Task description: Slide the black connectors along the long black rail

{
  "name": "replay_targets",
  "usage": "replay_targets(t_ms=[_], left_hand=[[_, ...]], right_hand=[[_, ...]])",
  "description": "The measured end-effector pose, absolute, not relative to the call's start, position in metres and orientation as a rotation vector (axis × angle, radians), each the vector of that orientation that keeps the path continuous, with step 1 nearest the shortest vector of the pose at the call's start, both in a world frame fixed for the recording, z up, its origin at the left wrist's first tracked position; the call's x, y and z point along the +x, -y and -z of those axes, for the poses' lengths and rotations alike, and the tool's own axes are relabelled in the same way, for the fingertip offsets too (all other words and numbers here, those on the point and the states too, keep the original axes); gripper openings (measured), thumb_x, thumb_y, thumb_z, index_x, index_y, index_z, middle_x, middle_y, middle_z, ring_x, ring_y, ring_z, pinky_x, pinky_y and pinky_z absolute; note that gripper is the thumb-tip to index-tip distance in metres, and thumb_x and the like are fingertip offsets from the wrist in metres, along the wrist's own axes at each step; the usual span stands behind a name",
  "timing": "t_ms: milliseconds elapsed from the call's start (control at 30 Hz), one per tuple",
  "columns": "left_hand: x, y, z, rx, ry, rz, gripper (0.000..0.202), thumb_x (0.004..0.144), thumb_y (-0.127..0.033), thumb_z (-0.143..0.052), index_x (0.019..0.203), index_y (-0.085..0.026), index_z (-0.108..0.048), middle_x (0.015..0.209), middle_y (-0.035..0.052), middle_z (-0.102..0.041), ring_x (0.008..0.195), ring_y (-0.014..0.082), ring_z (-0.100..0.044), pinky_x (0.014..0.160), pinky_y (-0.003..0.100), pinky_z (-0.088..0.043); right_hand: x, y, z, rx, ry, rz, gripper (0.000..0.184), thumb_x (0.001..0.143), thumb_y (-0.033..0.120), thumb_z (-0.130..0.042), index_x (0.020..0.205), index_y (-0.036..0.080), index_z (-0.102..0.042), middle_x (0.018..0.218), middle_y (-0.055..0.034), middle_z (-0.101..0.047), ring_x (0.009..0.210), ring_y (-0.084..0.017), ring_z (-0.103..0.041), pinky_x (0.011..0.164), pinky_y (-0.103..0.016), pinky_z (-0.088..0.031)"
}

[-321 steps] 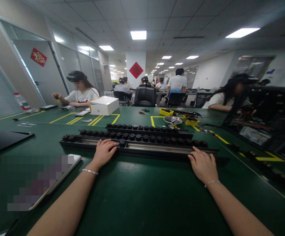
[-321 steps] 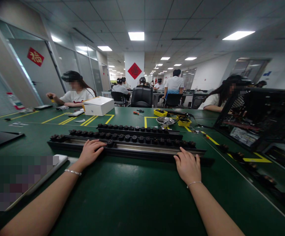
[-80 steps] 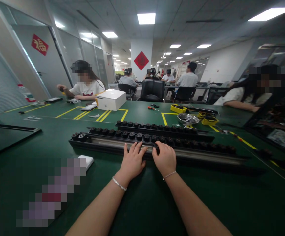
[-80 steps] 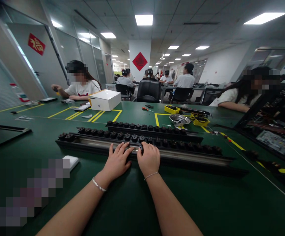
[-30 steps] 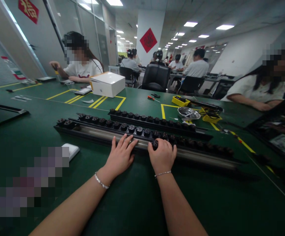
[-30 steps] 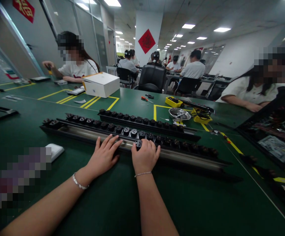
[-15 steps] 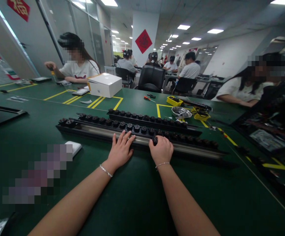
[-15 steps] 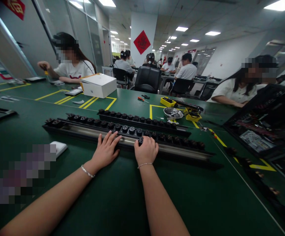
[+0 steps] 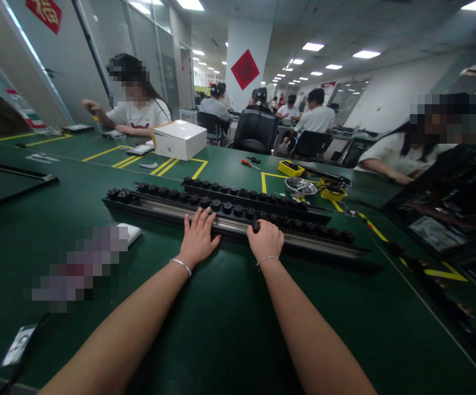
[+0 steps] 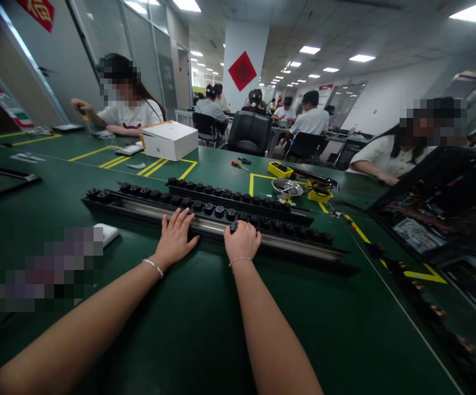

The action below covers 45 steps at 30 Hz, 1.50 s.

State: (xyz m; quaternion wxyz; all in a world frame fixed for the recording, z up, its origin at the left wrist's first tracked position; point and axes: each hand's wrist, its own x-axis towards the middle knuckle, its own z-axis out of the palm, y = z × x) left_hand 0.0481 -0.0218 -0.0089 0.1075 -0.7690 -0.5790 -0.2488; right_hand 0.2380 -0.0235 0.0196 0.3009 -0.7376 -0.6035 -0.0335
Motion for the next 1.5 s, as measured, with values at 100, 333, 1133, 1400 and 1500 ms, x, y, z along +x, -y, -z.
replay_targets(t_ms=[100, 333, 1133, 1400, 1500], left_hand=[[0.048, 0.021, 0.009, -2.243, 1.737, 0.757, 0.06, 0.082, -0.042, -0.051, 0.135, -0.016, -0.039, 0.148, 0.0126, -0.034, 0.139, 0.0304, -0.02, 0.112, 0.059, -0.006], [0.049, 0.021, 0.009, -2.242, 1.772, 0.761, 0.054, 0.082, -0.043, -0.05, 0.13, -0.017, -0.045, 0.144, 0.0127, -0.04, 0.138, 0.0303, -0.023, 0.112, 0.059, -0.004], [0.048, 0.018, 0.012, -2.268, 1.753, 0.807, 0.047, 0.083, -0.045, -0.052, 0.123, -0.019, -0.05, 0.135, 0.0109, -0.05, 0.131, 0.0292, -0.036, 0.113, 0.058, -0.005], [0.048, 0.018, 0.013, -2.256, 1.732, 0.834, 0.047, 0.083, -0.044, -0.053, 0.122, -0.018, -0.051, 0.133, 0.0119, -0.052, 0.128, 0.0291, -0.04, 0.112, 0.058, -0.006], [0.048, 0.018, 0.013, -2.256, 1.717, 0.842, 0.046, 0.083, -0.044, -0.053, 0.12, -0.018, -0.052, 0.131, 0.0119, -0.053, 0.126, 0.0291, -0.041, 0.112, 0.058, -0.007]], right_hand=[[0.24, 0.025, -0.019, -1.94, 1.585, 0.094, 0.031, 0.079, 0.035, -0.047, 0.096, 0.017, -0.065, 0.1, -0.0122, -0.067, 0.101, -0.026, -0.054, 0.09, -0.043, -0.033], [0.246, 0.026, -0.015, -1.941, 1.565, 0.13, 0.034, 0.079, 0.034, -0.047, 0.101, 0.016, -0.064, 0.105, -0.0131, -0.066, 0.107, -0.028, -0.051, 0.091, -0.044, -0.032], [0.264, 0.033, -0.02, -2.077, 1.551, 0.143, 0.039, 0.079, 0.036, -0.044, 0.106, 0.015, -0.063, 0.105, -0.0132, -0.064, 0.106, -0.027, -0.05, 0.088, -0.041, -0.034], [0.265, 0.031, -0.018, -2.063, 1.508, 0.128, 0.039, 0.077, 0.037, -0.047, 0.104, 0.015, -0.064, 0.105, -0.0133, -0.065, 0.104, -0.028, -0.051, 0.088, -0.041, -0.035], [0.266, 0.031, -0.018, -2.058, 1.504, 0.126, 0.038, 0.077, 0.037, -0.047, 0.102, 0.014, -0.065, 0.103, -0.0136, -0.065, 0.103, -0.028, -0.052, 0.088, -0.041, -0.035]])
